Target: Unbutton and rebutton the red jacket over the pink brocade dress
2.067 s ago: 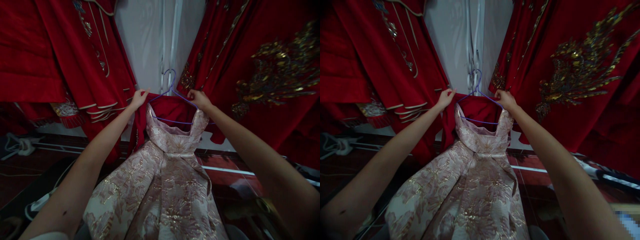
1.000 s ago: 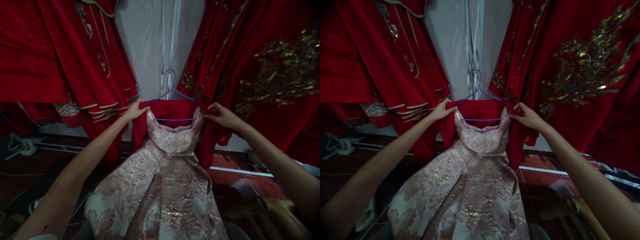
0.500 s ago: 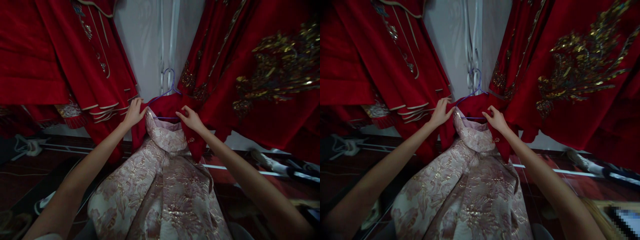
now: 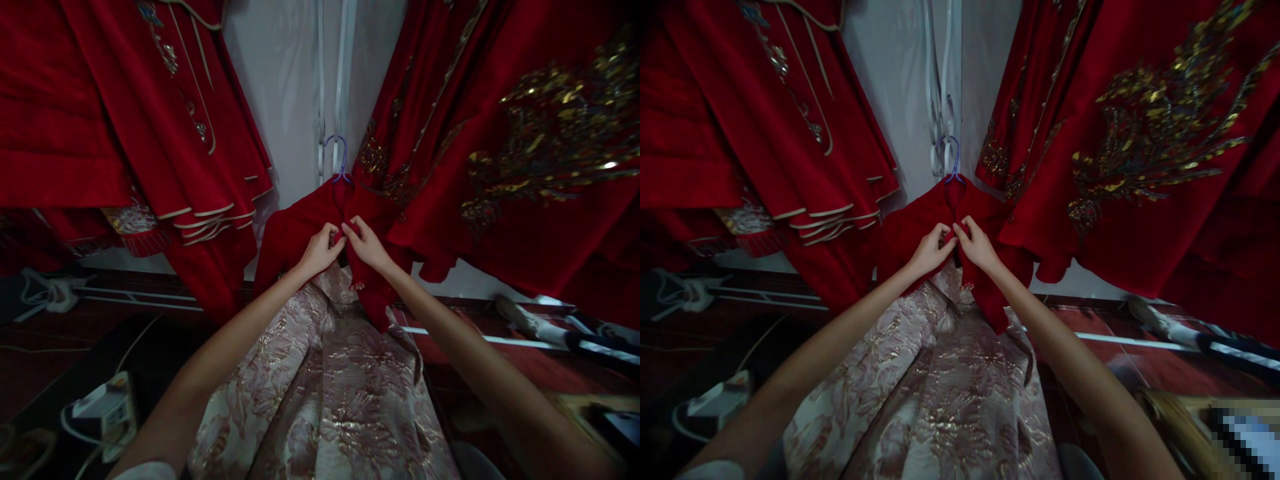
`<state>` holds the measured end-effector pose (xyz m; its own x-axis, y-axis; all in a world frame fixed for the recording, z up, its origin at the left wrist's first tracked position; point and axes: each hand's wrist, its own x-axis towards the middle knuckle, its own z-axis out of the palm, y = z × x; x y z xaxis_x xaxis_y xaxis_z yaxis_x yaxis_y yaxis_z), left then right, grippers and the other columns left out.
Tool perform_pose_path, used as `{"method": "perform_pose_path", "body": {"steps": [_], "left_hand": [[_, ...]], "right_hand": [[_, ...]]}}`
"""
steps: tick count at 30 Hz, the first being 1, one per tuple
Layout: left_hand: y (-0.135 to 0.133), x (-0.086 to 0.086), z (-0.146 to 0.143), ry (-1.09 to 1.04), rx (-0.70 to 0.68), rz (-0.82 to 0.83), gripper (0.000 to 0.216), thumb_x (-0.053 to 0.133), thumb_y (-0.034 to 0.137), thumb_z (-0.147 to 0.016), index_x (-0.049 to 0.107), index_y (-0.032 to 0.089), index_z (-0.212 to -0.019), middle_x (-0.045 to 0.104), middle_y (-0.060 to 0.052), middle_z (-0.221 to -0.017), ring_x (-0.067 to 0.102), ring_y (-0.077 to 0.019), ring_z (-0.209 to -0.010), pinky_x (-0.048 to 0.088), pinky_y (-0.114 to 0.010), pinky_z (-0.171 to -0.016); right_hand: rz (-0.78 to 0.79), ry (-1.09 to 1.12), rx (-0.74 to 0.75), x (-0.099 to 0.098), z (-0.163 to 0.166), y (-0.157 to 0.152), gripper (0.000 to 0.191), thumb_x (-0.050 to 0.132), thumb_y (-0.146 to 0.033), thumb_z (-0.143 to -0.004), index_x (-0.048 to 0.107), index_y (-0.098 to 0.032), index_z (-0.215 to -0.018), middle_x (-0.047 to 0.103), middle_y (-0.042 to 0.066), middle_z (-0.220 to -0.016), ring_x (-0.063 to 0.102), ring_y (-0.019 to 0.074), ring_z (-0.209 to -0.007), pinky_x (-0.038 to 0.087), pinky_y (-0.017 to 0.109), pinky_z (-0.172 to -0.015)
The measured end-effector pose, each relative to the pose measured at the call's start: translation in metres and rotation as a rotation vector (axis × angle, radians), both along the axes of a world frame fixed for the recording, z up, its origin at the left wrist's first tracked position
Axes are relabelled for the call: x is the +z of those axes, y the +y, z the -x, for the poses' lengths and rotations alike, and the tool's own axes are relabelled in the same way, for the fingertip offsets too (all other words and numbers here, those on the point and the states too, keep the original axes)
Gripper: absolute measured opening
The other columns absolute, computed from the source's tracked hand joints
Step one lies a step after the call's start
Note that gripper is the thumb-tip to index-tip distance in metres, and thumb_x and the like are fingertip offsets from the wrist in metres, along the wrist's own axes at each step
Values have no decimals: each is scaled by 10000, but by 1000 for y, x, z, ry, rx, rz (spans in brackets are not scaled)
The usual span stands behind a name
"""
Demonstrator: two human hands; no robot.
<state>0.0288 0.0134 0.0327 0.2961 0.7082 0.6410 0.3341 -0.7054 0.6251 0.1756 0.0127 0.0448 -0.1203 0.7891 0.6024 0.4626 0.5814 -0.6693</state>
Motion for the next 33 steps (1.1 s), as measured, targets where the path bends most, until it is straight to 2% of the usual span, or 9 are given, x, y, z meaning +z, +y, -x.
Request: {"method": "perform_pose_path", "body": {"steps": [4, 7, 10, 12, 15, 21, 33], "left_hand": [[-5, -17, -2, -169, -104, 48, 294, 612, 194, -726, 509, 205, -1001, 558, -37, -881, 555, -121, -781, 470, -243, -702], [-3, -21, 1, -228, -100, 64, 333, 605, 152, -713, 528, 210, -1032, 565, -51, -928, 566, -125, -827, 482, -265, -761], [-1, -20, 2, -364, -41, 110, 306, 635, 189, -709, 536, 201, -998, 589, -52, -906, 588, -128, -809, 491, -279, -754], [1, -19, 2, -442, -31, 152, 271, 672, 212, -682, 556, 185, -925, 617, -55, -869, 606, -138, -797, 495, -297, -765], [4, -18, 4, -443, -15, 204, 197, 696, 236, -662, 604, 173, -824, 663, -68, -855, 629, -159, -819, 489, -327, -812], [4, -17, 8, -393, -8, 204, 161, 685, 279, -687, 663, 171, -806, 697, -78, -882, 643, -182, -850, 485, -344, -832], [-3, -7, 13, -285, -66, 193, 193, 691, 307, -694, 696, 172, -832, 710, -84, -882, 663, -182, -806, 527, -337, -780]], "right_hand": [[-6, 66, -65, -8, -3, -5, 322, 419, -540, -833, 394, -230, -749, 461, -14, -694, 473, 139, -660, 426, 247, -644], [47, 117, -57, -11, -5, -11, 313, 469, -534, -809, 395, -234, -762, 480, -22, -683, 490, 124, -598, 432, 236, -550], [146, 184, 42, -14, -6, -18, 316, 533, -521, -773, 421, -241, -869, 546, -11, -777, 515, 105, -516, 417, 221, -416], [206, 213, 131, -16, -8, -22, 371, 589, -503, -735, 437, -238, -946, 580, 21, -915, 576, 114, -550, 444, 219, -387], [230, 234, 184, -18, -11, -24, 395, 612, -492, -721, 471, -219, -967, 587, 54, -1005, 640, 143, -638, 505, 231, -413], [151, 253, 98, -16, -11, -22, 371, 616, -534, -716, 521, -209, -870, 635, 44, -900, 660, 184, -763, 565, 263, -491], [66, 237, 0, -12, -5, -18, 273, 652, -449, -720, 557, -200, -780, 681, 55, -835, 675, 200, -751, 564, 337, -681]]}}
